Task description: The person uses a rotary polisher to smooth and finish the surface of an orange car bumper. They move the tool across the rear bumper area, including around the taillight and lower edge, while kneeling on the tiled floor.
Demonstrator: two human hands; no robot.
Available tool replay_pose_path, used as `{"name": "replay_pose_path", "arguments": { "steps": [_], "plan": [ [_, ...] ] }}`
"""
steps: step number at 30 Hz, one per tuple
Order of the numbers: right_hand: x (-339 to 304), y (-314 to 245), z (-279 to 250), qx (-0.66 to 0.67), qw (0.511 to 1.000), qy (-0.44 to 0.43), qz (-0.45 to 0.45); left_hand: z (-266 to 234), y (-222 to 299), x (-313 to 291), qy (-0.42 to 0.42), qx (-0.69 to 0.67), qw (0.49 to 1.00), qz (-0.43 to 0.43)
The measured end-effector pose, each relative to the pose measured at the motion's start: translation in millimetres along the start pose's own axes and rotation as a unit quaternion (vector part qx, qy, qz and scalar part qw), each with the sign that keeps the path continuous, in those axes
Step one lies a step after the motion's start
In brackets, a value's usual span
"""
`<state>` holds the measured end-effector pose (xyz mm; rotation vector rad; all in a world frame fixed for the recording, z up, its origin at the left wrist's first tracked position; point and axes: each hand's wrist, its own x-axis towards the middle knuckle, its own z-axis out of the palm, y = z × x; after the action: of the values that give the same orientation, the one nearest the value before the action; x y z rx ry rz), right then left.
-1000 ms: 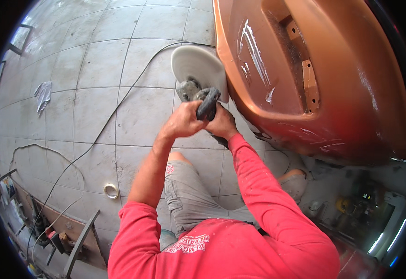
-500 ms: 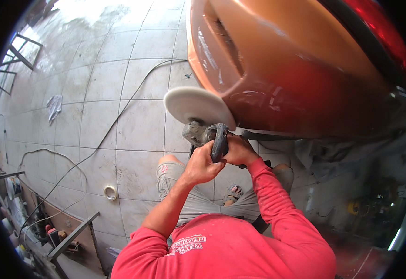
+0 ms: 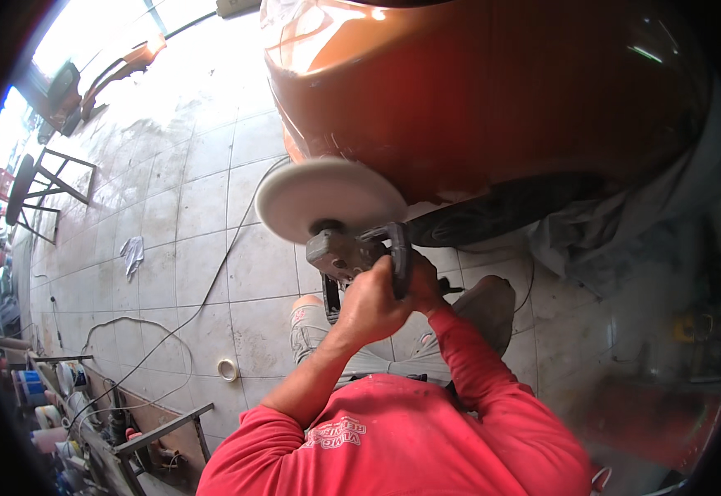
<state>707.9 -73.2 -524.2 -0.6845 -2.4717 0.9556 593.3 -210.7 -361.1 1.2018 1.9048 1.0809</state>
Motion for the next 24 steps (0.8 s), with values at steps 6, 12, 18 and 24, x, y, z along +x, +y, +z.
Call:
{"name": "replay_pose_path", "arguments": {
  "steps": [6, 12, 18, 24],
  "plan": [
    [7, -1, -29, 0.189, 0.969, 0.122, -0.103, -21, 90, -22, -0.079, 0.231, 0.944, 0.221],
    [21, -36, -129, 0.218, 0.941, 0.147, -0.215, 3, 51, -29, 0.132, 0.241, 0.884, 0.377],
    [39, -28, -170, -0.029, 0.988, -0.082, -0.131, 74, -3, -29, 0.249, 0.07, 0.94, 0.222],
    [42, -48, -168, -0.088, 0.974, -0.191, -0.082, 80, -9, -38, 0.29, -0.079, 0.949, 0.094]
  ]
}}
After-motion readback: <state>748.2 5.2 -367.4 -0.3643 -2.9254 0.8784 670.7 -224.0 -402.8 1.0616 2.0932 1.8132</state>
